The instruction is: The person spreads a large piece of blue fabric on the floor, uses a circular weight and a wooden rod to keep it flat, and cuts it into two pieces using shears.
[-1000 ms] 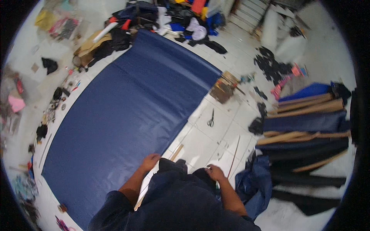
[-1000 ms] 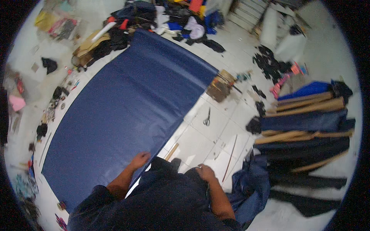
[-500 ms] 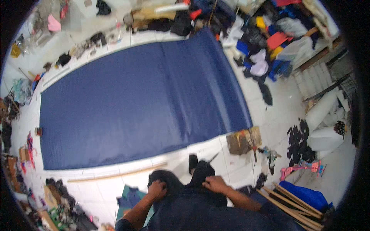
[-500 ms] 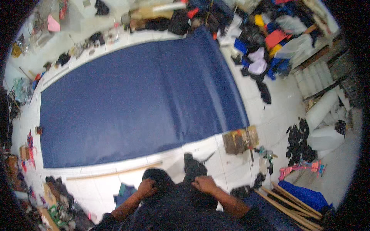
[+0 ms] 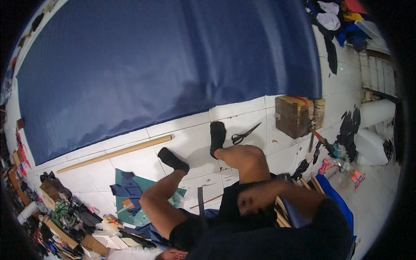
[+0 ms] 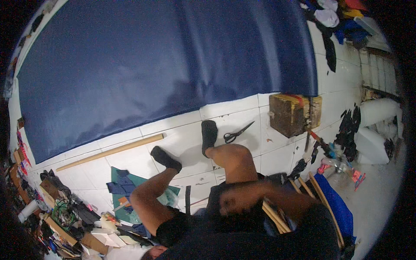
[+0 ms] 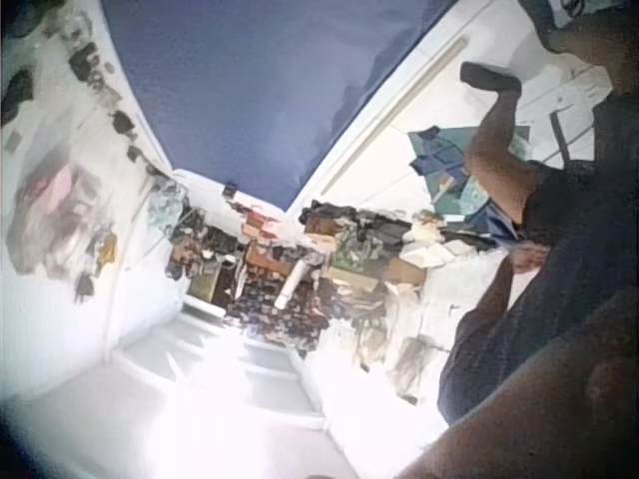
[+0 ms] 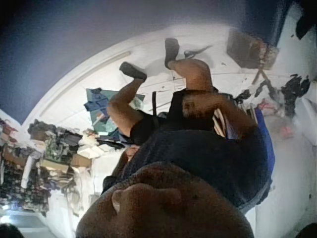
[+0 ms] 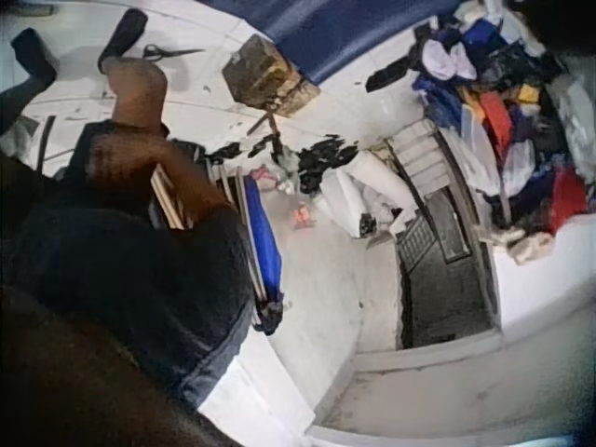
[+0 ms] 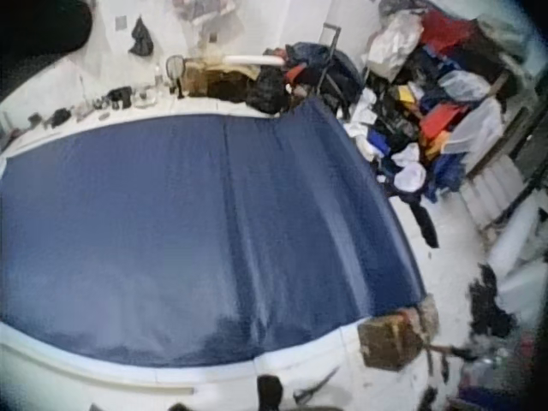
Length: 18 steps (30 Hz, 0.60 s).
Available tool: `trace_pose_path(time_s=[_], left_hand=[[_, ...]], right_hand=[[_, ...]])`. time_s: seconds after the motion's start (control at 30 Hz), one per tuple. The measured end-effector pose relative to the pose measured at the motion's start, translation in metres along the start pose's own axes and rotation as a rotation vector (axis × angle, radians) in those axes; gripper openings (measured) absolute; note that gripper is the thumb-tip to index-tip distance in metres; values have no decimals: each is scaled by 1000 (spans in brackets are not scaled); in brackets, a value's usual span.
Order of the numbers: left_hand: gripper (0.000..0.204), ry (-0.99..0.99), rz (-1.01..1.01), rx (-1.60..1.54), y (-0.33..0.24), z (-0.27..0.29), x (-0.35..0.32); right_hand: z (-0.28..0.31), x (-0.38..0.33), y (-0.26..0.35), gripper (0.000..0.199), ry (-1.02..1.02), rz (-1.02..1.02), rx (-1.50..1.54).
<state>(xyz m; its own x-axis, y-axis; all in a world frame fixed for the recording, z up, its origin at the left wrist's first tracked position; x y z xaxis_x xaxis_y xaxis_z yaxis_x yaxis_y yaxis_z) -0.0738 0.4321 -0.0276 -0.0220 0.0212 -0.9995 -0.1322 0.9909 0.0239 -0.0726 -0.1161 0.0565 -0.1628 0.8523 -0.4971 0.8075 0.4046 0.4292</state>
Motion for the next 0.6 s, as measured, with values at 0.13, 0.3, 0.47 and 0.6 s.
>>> trace_pose_path(time_s=[0.13,0.3,0.47,0.6], left_hand=[[43,-369,299,154,105,140,137],[45,-1100,-293,240,-39,346,241],[71,-1161,-609,308,-237,354,307],[65,-1191,-612,355,-220,353,346]], right_hand=[[278,-45,-29,34,-1421,238,-125],[426,89,-40,72,-1499,262,-1089],[455,177,-72,79,-1339,114,-1365],[447,186,-53,69,-1374,203,-1370]])
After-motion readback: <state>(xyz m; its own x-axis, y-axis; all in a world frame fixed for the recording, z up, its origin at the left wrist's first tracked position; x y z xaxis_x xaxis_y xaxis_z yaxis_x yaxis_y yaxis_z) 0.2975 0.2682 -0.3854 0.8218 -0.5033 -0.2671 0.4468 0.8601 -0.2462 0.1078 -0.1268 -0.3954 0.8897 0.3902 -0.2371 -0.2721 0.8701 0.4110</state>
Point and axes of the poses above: each hand's wrist, its own x-axis towards the middle knuckle, its own z-axis out of the back of the hand, y = z × x, the point moved 8 cm from there along x, towards the middle knuckle, and after that the axes turned 1 degree about y, right-handed, at the moved point
